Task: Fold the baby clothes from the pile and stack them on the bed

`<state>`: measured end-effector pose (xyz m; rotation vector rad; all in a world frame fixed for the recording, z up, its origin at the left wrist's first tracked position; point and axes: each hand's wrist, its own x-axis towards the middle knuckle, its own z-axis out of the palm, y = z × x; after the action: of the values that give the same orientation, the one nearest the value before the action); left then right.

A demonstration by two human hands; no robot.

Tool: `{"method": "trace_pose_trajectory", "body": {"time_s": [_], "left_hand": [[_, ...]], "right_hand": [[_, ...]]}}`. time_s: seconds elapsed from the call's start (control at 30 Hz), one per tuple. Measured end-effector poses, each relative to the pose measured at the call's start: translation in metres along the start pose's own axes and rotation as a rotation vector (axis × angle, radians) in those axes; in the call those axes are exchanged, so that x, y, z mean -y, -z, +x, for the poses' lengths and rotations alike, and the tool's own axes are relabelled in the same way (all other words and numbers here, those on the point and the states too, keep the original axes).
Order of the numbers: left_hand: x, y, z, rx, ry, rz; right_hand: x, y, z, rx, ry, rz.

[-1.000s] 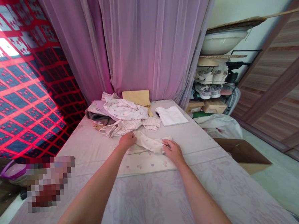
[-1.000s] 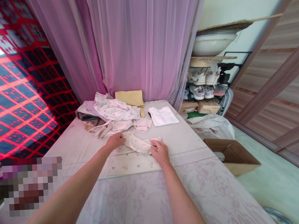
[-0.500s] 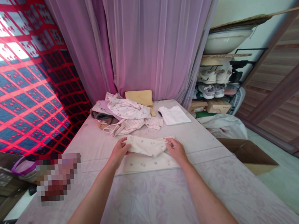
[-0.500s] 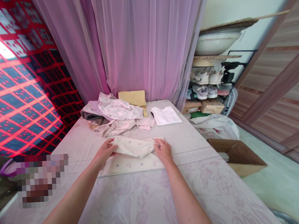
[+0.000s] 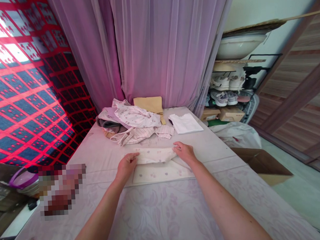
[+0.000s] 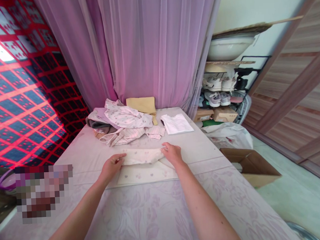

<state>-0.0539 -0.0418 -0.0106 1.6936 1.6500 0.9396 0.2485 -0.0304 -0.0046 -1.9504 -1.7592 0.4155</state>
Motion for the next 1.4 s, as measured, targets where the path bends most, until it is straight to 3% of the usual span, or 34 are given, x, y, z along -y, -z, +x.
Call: {"method": "trace_pose_trajectory", "body": {"time_s": [0.3,0.43,0.5,0.6,0.67,0.77,0.87,1.1,1.23,1.4], "left_hand": [[-0.003,0.011,-0.005,0.051,-0.059,0.291],[-0.008,0.014,-0.002,0.080,-0.074,0.366],[-0.010,0.014,-0.001,0.086,-0.032,0.374],[-0.012,0.014,0.001,0.084,0.031,0.371],[-0.012,0.015,0.000,0.089,0.048,0.371],[-0.010,0.016,-0.003,0.099,0.041,0.374],[-0.009,0.017,-0.005,0.098,0.021,0.382],[-0.012,0.019,-0.002,0.131,0.075,0.408],[-0.018,0.024,-0.008,0.136,0.032,0.500],[-0.033,0.026,-0.015,0.058,-0.077,0.719]], "right_hand": [[0.008,0.004,0.008,0.022,0.087,-0.188],[0.017,0.005,0.000,-0.097,0.133,-0.201],[0.022,0.001,-0.010,-0.133,0.223,-0.169],[0.028,-0.011,-0.029,-0.015,0.444,-0.124],[0.030,-0.017,-0.041,0.101,0.517,-0.150],[0.028,-0.021,-0.053,0.238,0.495,-0.216],[0.025,-0.019,-0.056,0.283,0.513,-0.242],[0.019,-0.022,-0.055,0.085,0.570,-0.181],[0.019,-0.019,-0.060,0.097,0.573,-0.163],[0.023,-0.013,-0.063,0.103,0.554,-0.137]]}}
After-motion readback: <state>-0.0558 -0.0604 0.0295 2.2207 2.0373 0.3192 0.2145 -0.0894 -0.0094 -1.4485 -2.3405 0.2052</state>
